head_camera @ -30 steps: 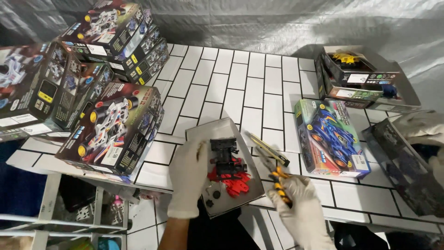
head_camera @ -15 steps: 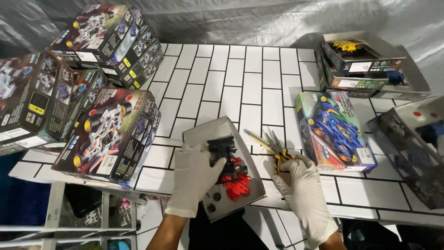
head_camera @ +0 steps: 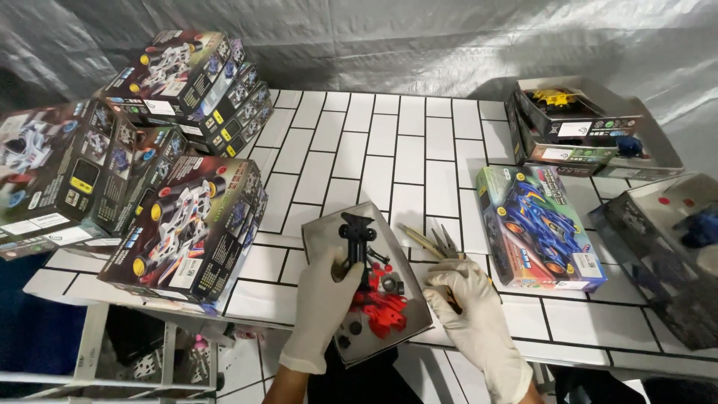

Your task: Assembling a model toy car kit by removing parts from sprues and attaching them to the chassis

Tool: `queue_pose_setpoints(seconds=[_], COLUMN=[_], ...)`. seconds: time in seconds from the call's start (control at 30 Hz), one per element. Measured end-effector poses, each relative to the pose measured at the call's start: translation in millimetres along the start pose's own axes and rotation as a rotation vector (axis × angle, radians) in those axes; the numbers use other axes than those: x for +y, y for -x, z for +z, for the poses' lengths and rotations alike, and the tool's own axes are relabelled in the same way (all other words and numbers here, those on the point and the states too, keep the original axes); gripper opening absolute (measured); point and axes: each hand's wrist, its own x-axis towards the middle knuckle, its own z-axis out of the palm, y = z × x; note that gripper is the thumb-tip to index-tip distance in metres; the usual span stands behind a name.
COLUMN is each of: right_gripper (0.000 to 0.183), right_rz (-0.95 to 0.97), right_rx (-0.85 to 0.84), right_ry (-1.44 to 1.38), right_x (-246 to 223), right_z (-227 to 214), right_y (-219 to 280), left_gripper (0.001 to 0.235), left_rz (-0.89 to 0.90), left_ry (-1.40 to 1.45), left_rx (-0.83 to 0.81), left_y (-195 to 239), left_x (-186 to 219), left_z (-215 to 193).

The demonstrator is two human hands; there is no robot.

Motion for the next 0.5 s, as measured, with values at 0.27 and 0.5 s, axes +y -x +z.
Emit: queue_pose_setpoints(seconds=[0.27,0.5], right_gripper=[0.038,0.027], right_rz=[0.043,0.668], right_rx=[0.004,-0.038], right_ry=[-0.110,-0.975], right_x=[-41,-50], right_z=[18,33], right_y=[-58,-61], left_gripper=[0.015,0.021], left_rz=[-0.029,0.057], left_ry=[0.331,0.440], left_rx=[-0.034,-0.131], left_y=[24,24], left_x=[-10,-35], left_z=[3,5])
